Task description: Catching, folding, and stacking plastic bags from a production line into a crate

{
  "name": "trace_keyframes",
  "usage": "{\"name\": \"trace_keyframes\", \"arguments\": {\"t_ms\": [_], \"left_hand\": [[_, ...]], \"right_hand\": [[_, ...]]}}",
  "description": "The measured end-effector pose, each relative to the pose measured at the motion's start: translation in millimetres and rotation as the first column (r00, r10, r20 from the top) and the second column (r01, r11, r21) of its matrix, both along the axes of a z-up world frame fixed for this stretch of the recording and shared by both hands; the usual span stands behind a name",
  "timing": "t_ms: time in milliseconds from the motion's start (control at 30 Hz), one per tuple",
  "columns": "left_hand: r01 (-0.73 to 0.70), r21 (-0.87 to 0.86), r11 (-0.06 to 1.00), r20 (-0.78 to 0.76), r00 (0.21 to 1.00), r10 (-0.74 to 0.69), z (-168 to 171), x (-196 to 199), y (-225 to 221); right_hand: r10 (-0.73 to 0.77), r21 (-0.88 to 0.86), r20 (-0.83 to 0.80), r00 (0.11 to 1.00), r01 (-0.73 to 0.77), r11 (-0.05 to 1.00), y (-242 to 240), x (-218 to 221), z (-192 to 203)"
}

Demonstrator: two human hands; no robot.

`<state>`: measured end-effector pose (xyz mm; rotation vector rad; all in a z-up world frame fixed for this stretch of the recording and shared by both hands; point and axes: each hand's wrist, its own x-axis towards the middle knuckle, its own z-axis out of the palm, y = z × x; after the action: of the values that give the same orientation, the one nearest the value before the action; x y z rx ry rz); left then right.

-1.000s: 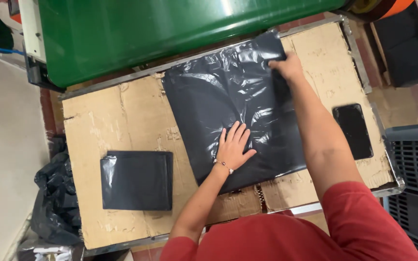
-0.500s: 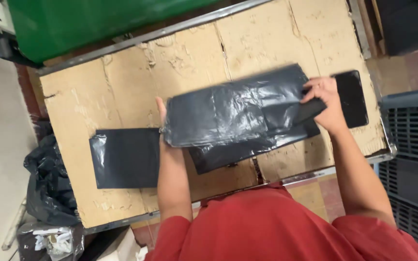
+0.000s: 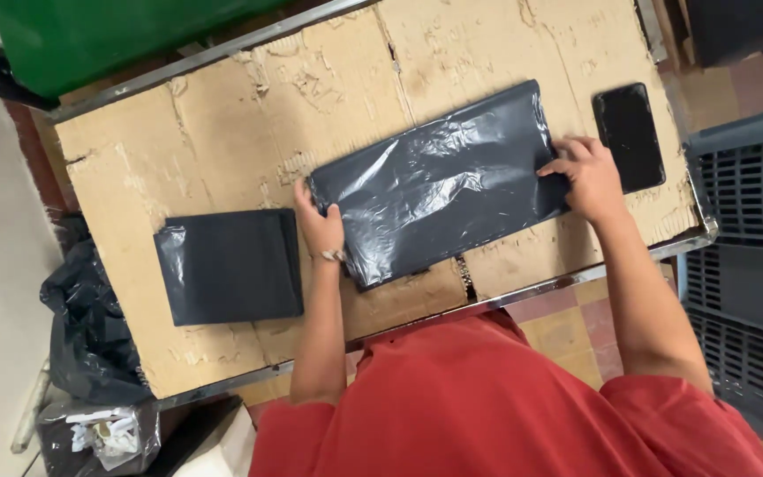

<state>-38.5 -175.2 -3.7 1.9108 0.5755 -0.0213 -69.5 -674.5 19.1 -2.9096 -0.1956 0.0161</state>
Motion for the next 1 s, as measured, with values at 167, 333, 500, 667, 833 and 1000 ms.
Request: {"name": "trace_keyframes", "arguments": {"t_ms": [167,333,500,667,833,1000], "left_hand": [[0.272,0.853,0.446,0.244,0.548,-0.800,32,-89,-22],[0.373,0.924,0.084,-0.074,0.389,-0.918,-24,-115,-42],[0.819,0.562,-0.114,-0.265,0.048,-0.963,54,-75,-105],[0.967,-0.249,0.047,0.144,0.085,-0.986,95,53,-130],[0.624,-0.678,0.388,-0.240,0.312,-0.919,-15,92,-109],[0.848,0.031,0.530,-0.021,0.530,-0.848,-19,60,-110]], "right_hand": [[0.269,-0.427,0.074,0.960,-0.213,0.879,105,-33,84],[0.505,-0.136,0.140,0.852,-0.489,0.862,217,-76,37],[0.488,0.154,0.175,0.855,-0.513,0.844,204,-113,1],[0.342,0.851,-0.020,0.939,-0.164,0.500,151,-137,28],[-0.163,0.686,-0.722,0.673,0.727,-0.036,105,-143,-11],[-0.242,0.564,-0.826,0.509,0.747,-0.353,95,-121,-8]]}}
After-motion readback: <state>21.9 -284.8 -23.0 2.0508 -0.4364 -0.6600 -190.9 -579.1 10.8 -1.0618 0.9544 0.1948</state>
